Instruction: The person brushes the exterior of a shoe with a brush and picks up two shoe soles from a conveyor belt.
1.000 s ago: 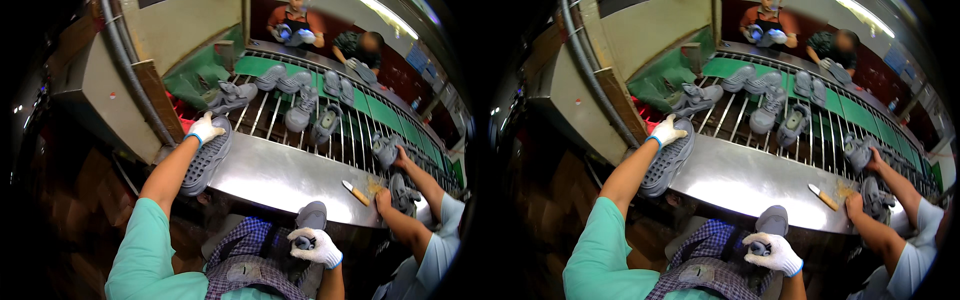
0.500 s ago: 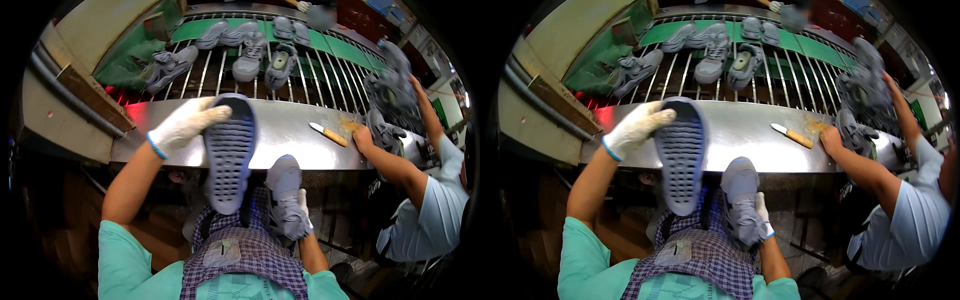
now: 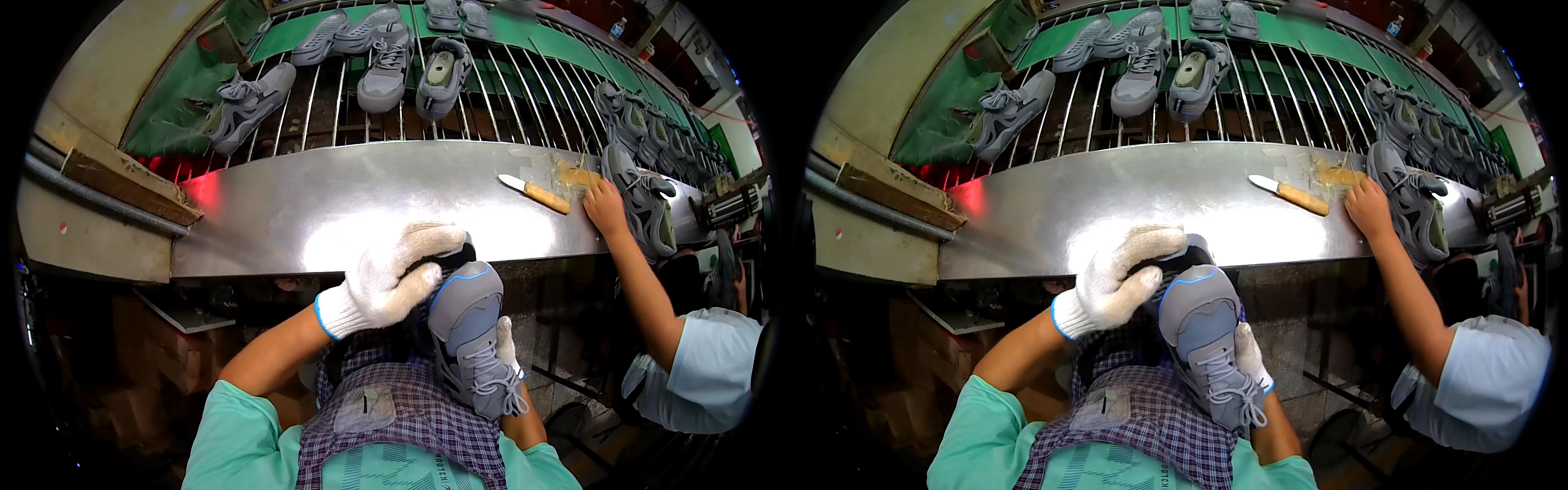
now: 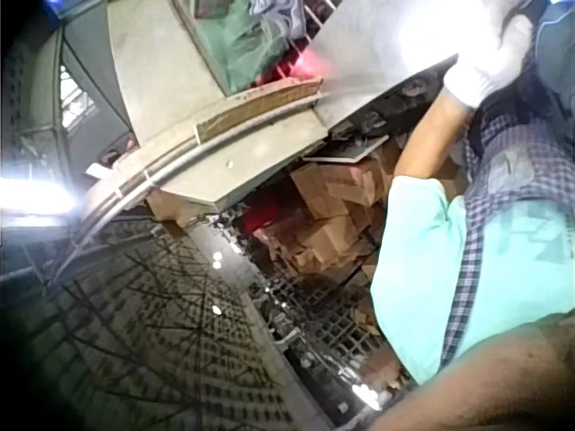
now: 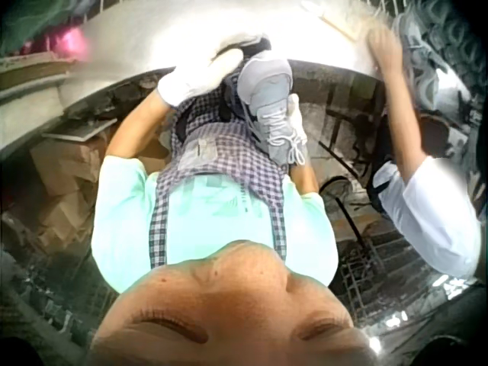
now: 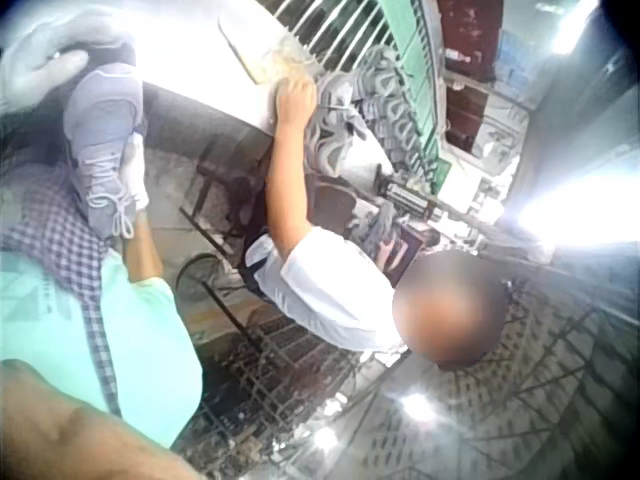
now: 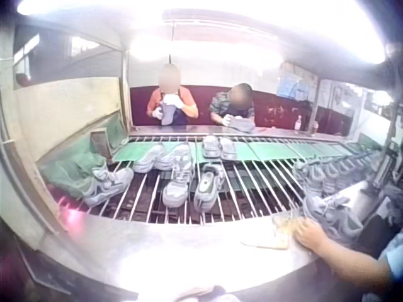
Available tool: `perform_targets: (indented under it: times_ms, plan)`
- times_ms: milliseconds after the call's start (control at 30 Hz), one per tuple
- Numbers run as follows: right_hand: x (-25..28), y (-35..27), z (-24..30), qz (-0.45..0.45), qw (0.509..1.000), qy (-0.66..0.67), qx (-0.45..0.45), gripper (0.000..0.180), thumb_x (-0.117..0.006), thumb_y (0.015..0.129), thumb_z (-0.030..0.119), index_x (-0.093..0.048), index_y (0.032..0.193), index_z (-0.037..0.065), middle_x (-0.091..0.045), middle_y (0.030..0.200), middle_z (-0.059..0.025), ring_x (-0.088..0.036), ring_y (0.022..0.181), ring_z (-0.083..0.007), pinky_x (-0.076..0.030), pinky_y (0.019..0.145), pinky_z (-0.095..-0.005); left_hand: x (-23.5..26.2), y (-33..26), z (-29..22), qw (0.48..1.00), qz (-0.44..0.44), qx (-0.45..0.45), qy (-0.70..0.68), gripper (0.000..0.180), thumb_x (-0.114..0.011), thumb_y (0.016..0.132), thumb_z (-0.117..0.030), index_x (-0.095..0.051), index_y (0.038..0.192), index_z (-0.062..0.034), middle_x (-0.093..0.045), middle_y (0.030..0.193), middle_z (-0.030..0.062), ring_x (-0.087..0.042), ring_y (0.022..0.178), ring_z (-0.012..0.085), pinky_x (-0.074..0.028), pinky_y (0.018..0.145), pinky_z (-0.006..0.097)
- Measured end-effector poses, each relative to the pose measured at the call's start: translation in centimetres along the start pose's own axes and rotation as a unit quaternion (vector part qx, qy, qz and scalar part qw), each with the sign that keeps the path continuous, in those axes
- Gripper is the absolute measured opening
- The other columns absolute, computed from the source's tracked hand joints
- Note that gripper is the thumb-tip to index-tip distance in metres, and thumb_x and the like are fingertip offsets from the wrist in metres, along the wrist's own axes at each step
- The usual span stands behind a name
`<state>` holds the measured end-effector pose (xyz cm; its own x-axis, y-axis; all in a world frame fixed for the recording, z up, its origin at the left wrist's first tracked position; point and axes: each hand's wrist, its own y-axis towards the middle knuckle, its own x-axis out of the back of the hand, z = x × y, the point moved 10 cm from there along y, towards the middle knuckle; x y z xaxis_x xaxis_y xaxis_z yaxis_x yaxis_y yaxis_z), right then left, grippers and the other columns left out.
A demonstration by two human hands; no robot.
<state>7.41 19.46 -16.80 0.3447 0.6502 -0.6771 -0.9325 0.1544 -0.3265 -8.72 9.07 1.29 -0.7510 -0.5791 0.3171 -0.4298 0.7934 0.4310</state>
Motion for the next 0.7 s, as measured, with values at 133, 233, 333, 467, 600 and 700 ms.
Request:
perform_targets:
  times_ms: [133,233,333,467,600,700]
  plan:
    - [-0.2,-2.8,-1.2,0.018,0.999,0.003,-0.035,0.088,-0.045,0.108,0.07,-0.049,0.154,-0.004,-0.063,0.147,-0.021,-0.064,0.132,-0.029,-0.053,0.114,-0.0426,-0.4,0.6,-1.4,0.999,0.035,0.03,0.015,0.092,-0.096,0.075,-0.052,-0.064,0.143,0.0023,-0.062,0.145,0.0241,-0.066,0.131,0.0357,-0.054,0.112,0.045]
    - [-0.3,-2.5,-0.7,0.022,0.999,-0.036,-0.013,0.081,-0.046,0.111,0.064,-0.055,0.149,-0.007,-0.069,0.139,-0.0195,-0.069,0.125,-0.0259,-0.056,0.109,-0.0389,-0.4,0.6,-2.5,0.994,0.054,-0.004,0.091,0.093,-0.097,0.074,-0.05,-0.064,0.143,0.0016,-0.06,0.146,0.0246,-0.062,0.135,0.0383,-0.053,0.113,0.047]
    - [0.2,-2.1,-1.1,0.019,0.997,-0.075,0.001,0.074,-0.044,0.114,0.056,-0.055,0.148,-0.008,-0.069,0.14,-0.0185,-0.068,0.126,-0.0244,-0.056,0.109,-0.0376,-0.4,0.3,-2.8,0.994,0.061,-0.004,0.093,0.092,-0.098,0.074,-0.047,-0.063,0.144,0.0006,-0.06,0.146,0.0251,-0.061,0.136,0.0402,-0.053,0.113,0.048]
    - [0.2,-1.9,-1.9,0.005,0.999,-0.042,-0.03,0.064,-0.043,0.117,0.046,-0.054,0.15,-0.008,-0.068,0.142,-0.0172,-0.067,0.127,-0.0232,-0.055,0.109,-0.0369,-0.1,-0.4,-2.5,0.994,0.062,-0.006,0.091,0.089,-0.098,0.073,-0.041,-0.062,0.144,-0.0003,-0.061,0.145,0.0248,-0.062,0.134,0.041,-0.053,0.111,0.048]
    - [0.2,-1.7,-1.6,0.009,0.996,-0.087,-0.009,0.066,-0.046,0.116,0.047,-0.051,0.153,-0.008,-0.066,0.144,-0.0171,-0.065,0.129,-0.0217,-0.054,0.11,-0.0357,0.2,-0.8,-2.2,0.996,0.048,-0.006,0.071,0.088,-0.098,0.073,-0.041,-0.063,0.143,-0.0007,-0.061,0.146,0.0245,-0.064,0.132,0.0404,-0.054,0.11,0.048]
    - [-0.7,-1.6,-1.3,0.036,0.995,-0.088,0.002,0.072,-0.047,0.115,0.051,-0.048,0.154,-0.009,-0.065,0.145,-0.0171,-0.065,0.129,-0.0221,-0.053,0.11,-0.035,0.3,-0.6,-2.5,0.995,0.058,-0.02,0.075,0.087,-0.099,0.073,-0.039,-0.064,0.143,-0.0006,-0.062,0.145,0.024,-0.065,0.131,0.0397,-0.055,0.109,0.048]
